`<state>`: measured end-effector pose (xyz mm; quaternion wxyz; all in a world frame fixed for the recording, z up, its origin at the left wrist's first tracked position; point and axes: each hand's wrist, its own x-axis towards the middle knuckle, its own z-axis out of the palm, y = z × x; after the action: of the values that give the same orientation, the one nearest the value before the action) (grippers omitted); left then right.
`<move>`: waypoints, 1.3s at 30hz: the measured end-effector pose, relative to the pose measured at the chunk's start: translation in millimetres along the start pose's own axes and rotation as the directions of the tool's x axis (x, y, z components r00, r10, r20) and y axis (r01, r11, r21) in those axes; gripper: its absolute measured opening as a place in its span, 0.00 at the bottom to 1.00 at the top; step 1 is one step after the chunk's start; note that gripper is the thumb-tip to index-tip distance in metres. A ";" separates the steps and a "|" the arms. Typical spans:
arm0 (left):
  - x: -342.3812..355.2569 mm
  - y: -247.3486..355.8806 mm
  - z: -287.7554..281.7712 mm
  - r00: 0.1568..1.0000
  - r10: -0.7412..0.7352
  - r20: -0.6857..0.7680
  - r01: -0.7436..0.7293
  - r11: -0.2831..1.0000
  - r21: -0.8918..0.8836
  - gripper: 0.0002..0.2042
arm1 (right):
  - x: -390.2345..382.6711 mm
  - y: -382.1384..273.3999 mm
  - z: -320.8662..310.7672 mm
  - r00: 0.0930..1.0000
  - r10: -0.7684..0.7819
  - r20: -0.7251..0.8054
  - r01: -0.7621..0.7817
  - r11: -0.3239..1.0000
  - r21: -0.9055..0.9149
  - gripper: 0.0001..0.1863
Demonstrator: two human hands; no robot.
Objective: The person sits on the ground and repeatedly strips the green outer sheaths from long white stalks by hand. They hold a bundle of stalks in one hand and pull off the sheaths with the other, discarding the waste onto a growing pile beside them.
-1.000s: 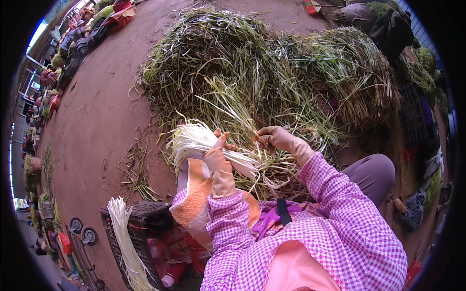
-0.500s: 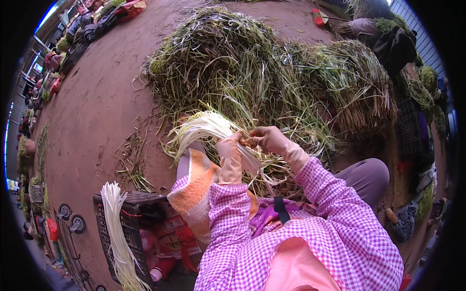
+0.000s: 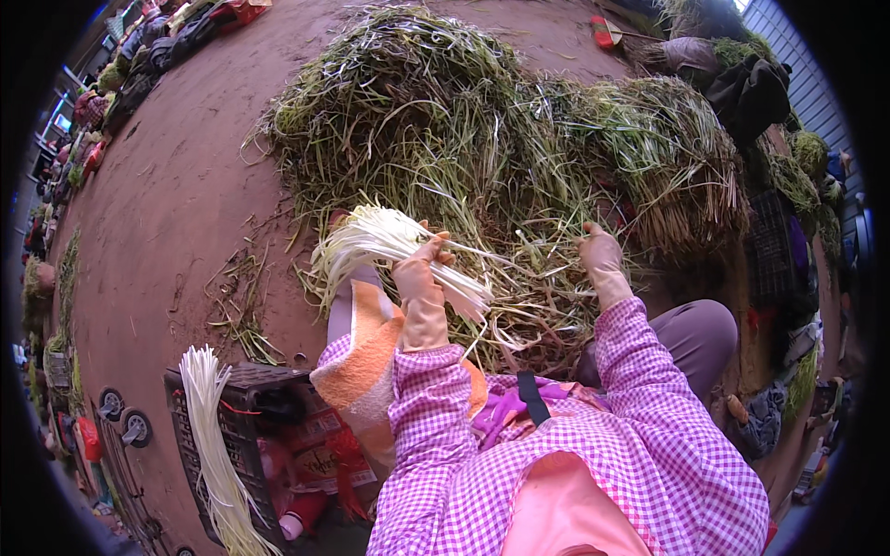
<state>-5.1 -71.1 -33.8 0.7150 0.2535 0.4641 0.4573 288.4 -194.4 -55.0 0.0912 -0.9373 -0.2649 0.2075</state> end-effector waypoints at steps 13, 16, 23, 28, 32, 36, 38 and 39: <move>-20.0 15.4 12.0 0.986 -0.030 0.164 0.007 0.990 0.138 0.11 | -50.8 -109.6 -6.1 0.505 -0.804 0.312 -0.313 0.167 0.935 0.10; -9.3 8.6 17.0 0.987 -0.159 -0.013 0.155 0.941 0.302 0.12 | -40.2 -108.3 -6.4 0.706 -0.606 0.365 -0.049 0.473 0.880 0.07; -7.4 -8.8 9.7 0.978 -0.194 0.070 0.183 0.973 0.139 0.10 | -60.8 -121.6 46.3 0.740 -0.507 0.442 -0.111 0.556 0.824 0.08; -2.1 -13.6 9.6 0.972 -0.231 0.049 0.221 0.962 0.160 0.07 | -72.9 -119.5 45.4 0.734 -0.556 0.390 -0.055 0.524 0.850 0.08; -1.6 -16.7 7.2 0.988 -0.155 0.016 0.153 0.986 0.066 0.07 | -88.7 -113.7 58.1 0.831 -0.488 0.267 -0.089 0.357 0.930 0.07; -6.1 -10.5 0.1 0.995 0.001 -0.103 0.021 0.976 0.218 0.06 | -76.1 -75.3 69.1 0.895 -0.380 0.232 -0.033 0.463 0.886 0.06; -3.5 -3.0 -1.8 0.993 -0.013 -0.120 0.029 0.991 0.133 0.07 | -51.4 -35.8 61.2 0.925 -0.338 0.172 0.098 0.649 0.754 0.05; -2.4 0.8 -2.8 0.992 -0.006 -0.127 0.017 0.996 0.089 0.07 | -35.9 -13.8 54.4 0.969 -0.192 0.158 0.066 0.812 0.580 0.06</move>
<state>-8.3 -73.1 -33.3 0.6746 0.2533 0.5301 0.4470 230.5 -198.6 -87.8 0.3528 -0.8195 -0.2619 0.3679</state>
